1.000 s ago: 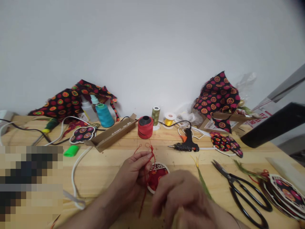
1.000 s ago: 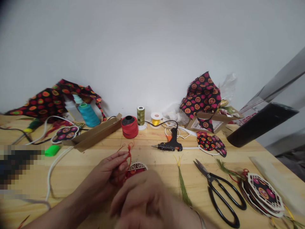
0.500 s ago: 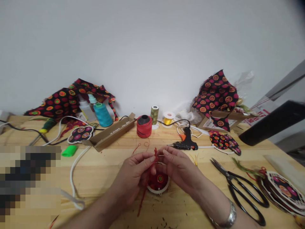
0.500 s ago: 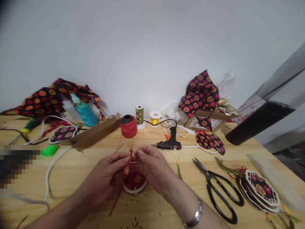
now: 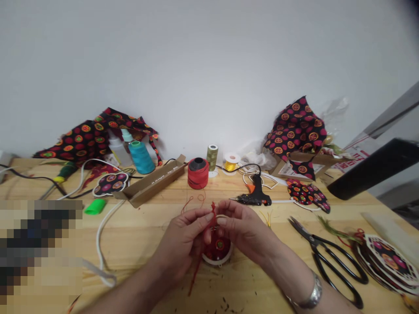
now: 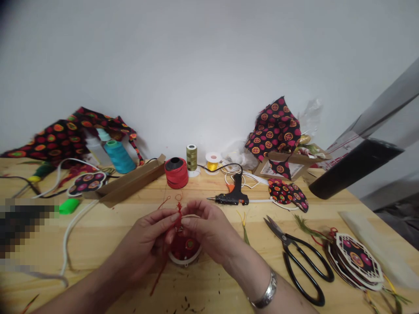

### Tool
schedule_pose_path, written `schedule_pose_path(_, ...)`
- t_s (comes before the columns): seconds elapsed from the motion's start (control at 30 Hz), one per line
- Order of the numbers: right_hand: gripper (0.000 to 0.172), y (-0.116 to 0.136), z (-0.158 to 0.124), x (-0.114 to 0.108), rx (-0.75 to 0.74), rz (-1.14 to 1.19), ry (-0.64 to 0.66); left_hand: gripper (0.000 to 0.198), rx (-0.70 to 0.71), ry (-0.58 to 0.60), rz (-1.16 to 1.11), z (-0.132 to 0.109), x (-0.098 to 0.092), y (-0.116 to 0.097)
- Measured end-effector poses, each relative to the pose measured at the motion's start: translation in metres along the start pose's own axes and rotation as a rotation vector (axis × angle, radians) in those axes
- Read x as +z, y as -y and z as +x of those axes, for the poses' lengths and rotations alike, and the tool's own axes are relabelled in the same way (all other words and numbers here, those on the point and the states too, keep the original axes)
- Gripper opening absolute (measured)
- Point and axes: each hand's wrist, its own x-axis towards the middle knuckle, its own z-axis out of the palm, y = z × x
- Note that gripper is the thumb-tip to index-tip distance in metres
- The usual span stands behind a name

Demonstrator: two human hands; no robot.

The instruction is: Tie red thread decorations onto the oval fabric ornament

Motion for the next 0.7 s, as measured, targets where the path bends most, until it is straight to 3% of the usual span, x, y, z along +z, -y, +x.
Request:
schedule_pose_path(0.43, 0.042, -0.0083, 0.001, -0.0041, -0.026, -0.102, 0.074, 0.012, 0.0, -0.016, -0.004, -0.0006, 0.0029, 0.0023)
schedule_pose_path(0.6, 0.043, -0.004, 0.0011, -0.002, -0.016, -0.183, -0.007, 0.011, -0.04, 0.011, -0.059, -0.0004, 0.0011, 0.0019)
schedule_pose_path(0.7, 0.038, -0.0003, 0.0027, -0.0022, -0.091, -0.354, -0.146, 0.013, -0.05, 0.0, -0.122, -0.0001, -0.0014, 0.0009)
